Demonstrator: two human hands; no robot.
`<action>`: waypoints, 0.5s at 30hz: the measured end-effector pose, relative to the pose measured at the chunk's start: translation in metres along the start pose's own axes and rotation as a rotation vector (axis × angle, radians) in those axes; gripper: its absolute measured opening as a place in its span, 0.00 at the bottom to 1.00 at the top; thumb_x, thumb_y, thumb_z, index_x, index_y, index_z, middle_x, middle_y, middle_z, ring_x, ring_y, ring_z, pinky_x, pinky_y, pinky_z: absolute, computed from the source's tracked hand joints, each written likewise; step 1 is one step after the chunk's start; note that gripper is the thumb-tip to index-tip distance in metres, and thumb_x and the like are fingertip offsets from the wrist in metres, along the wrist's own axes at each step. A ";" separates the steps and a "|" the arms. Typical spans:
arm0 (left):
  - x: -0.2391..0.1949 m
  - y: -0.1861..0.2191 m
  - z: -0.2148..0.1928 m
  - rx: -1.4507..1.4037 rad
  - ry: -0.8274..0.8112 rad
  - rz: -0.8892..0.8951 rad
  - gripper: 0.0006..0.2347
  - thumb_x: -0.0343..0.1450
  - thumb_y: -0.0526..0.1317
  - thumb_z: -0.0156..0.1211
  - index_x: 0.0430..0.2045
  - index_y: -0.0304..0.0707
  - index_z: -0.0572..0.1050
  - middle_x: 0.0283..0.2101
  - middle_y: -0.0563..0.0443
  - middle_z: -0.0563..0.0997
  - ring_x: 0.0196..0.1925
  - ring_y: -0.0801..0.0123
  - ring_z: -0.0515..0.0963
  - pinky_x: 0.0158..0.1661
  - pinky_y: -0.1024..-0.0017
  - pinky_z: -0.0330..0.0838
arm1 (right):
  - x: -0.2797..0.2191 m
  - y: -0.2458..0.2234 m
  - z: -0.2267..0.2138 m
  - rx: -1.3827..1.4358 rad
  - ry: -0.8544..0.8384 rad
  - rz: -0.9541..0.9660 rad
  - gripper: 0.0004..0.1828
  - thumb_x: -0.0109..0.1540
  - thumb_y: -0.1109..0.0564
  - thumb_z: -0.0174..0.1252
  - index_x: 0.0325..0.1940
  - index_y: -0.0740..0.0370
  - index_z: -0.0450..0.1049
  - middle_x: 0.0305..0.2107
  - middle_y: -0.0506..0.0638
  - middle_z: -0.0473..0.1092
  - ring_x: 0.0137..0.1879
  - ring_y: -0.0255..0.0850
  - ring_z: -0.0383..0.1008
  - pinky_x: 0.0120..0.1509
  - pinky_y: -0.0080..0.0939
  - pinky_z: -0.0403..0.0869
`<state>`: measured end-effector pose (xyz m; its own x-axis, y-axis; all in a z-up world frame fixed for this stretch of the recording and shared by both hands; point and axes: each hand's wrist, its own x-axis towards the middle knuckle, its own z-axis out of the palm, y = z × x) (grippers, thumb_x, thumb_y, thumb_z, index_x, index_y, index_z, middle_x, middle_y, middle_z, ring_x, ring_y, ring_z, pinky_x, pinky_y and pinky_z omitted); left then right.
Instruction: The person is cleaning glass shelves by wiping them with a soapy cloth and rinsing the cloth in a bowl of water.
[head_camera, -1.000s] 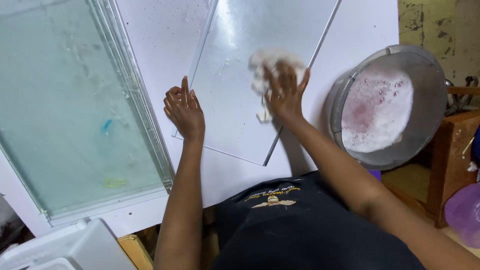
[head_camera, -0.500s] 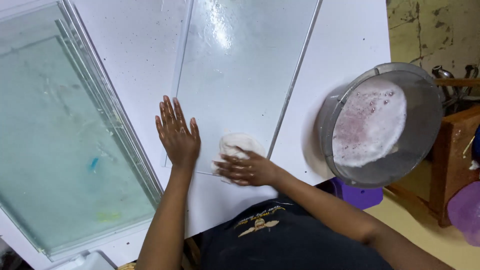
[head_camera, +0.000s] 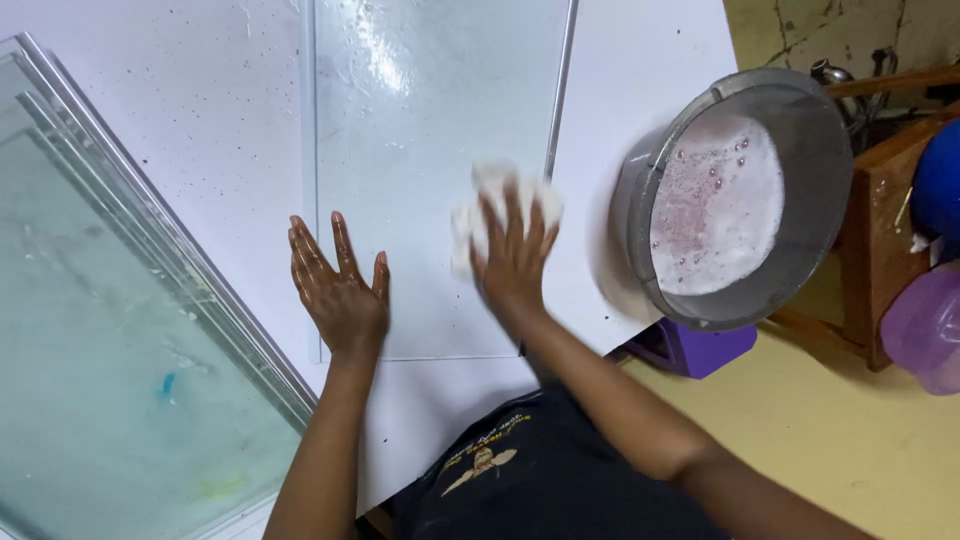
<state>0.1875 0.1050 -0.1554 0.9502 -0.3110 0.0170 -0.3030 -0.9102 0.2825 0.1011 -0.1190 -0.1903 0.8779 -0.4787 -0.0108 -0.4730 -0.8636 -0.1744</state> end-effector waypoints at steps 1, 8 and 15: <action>-0.002 0.000 0.000 0.005 -0.003 0.000 0.28 0.83 0.56 0.39 0.77 0.49 0.44 0.77 0.34 0.42 0.80 0.44 0.50 0.72 0.51 0.57 | -0.046 0.002 -0.014 0.024 -0.141 -0.086 0.36 0.71 0.39 0.43 0.83 0.40 0.43 0.79 0.48 0.36 0.84 0.55 0.30 0.78 0.77 0.37; -0.005 -0.005 0.004 -0.029 -0.037 0.004 0.32 0.79 0.60 0.45 0.76 0.49 0.47 0.77 0.32 0.45 0.79 0.43 0.52 0.70 0.49 0.58 | 0.132 -0.022 -0.004 0.119 0.038 0.214 0.31 0.75 0.34 0.35 0.82 0.34 0.47 0.80 0.39 0.39 0.84 0.50 0.35 0.84 0.68 0.34; -0.007 -0.006 0.005 -0.037 -0.044 -0.002 0.34 0.77 0.60 0.48 0.76 0.49 0.46 0.77 0.32 0.44 0.79 0.42 0.52 0.70 0.49 0.58 | 0.256 -0.111 0.032 0.674 0.429 0.131 0.29 0.61 0.29 0.53 0.58 0.45 0.67 0.56 0.51 0.69 0.63 0.50 0.70 0.58 0.50 0.76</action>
<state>0.1821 0.1116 -0.1622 0.9465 -0.3216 -0.0258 -0.2972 -0.9004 0.3176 0.3807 -0.1408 -0.2055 0.6490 -0.7062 0.2830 -0.3032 -0.5812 -0.7551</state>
